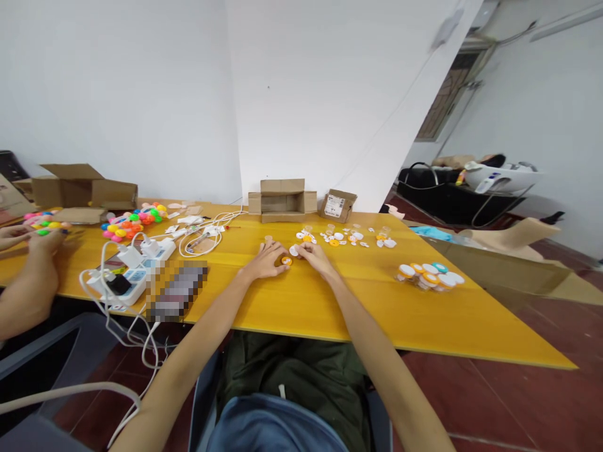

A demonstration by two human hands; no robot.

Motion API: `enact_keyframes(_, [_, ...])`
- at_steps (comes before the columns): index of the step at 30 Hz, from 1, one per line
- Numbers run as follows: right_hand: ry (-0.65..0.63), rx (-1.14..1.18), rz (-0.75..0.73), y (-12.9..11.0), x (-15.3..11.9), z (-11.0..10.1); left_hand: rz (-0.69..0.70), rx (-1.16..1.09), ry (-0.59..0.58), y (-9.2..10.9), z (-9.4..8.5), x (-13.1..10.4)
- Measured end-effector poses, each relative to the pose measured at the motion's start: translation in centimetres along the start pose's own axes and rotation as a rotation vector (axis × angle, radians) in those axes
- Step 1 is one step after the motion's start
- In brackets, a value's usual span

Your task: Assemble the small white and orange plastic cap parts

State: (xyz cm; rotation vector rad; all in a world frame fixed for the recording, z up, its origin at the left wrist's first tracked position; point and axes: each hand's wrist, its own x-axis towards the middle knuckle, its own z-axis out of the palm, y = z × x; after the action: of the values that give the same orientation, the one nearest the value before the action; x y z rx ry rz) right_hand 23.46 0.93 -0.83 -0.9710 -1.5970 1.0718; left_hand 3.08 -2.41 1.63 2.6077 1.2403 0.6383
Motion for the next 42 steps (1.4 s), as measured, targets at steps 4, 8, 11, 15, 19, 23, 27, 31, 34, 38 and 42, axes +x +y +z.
enact_keyframes(4, [0.000, -0.008, 0.009, 0.14, 0.07, -0.01, -0.001, 0.013, -0.005, -0.11, 0.10, 0.00])
enact_keyframes(8, [0.006, -0.009, 0.018, 0.12, 0.11, 0.01, -0.010, 0.025, 0.033, -0.14, 0.13, 0.02])
enact_keyframes(11, [0.009, -0.002, 0.023, 0.07, 0.11, 0.01, -0.011, 0.029, 0.030, -0.09, 0.04, 0.00])
enact_keyframes(15, [0.003, 0.010, 0.027, 0.13, 0.13, -0.03, 0.003, 0.042, 0.030, -0.13, 0.03, -0.03])
enact_keyframes(19, [0.006, 0.015, 0.027, 0.28, 0.20, -0.09, 0.008, 0.048, 0.048, -0.29, 0.14, 0.01])
enact_keyframes(23, [-0.002, 0.018, 0.030, 0.36, 0.24, -0.16, 0.000, 0.048, 0.036, -0.26, 0.07, -0.01])
enact_keyframes(27, [-0.005, 0.023, 0.037, 0.46, 0.28, -0.15, -0.012, 0.051, 0.017, -0.10, -0.12, -0.06])
enact_keyframes(31, [0.002, 0.034, 0.038, 0.55, 0.29, -0.15, -0.021, 0.053, 0.015, -0.04, -0.19, -0.05])
enact_keyframes(34, [0.008, 0.035, 0.041, 0.56, 0.28, -0.18, -0.033, 0.049, 0.012, -0.05, -0.18, -0.01])
enact_keyframes(38, [-0.005, 0.046, 0.045, 0.50, 0.29, -0.20, -0.032, 0.038, -0.002, -0.29, -0.07, -0.01])
enact_keyframes(42, [-0.008, 0.058, 0.043, 0.45, 0.28, -0.18, -0.001, 0.017, -0.001, -0.67, 0.12, -0.05])
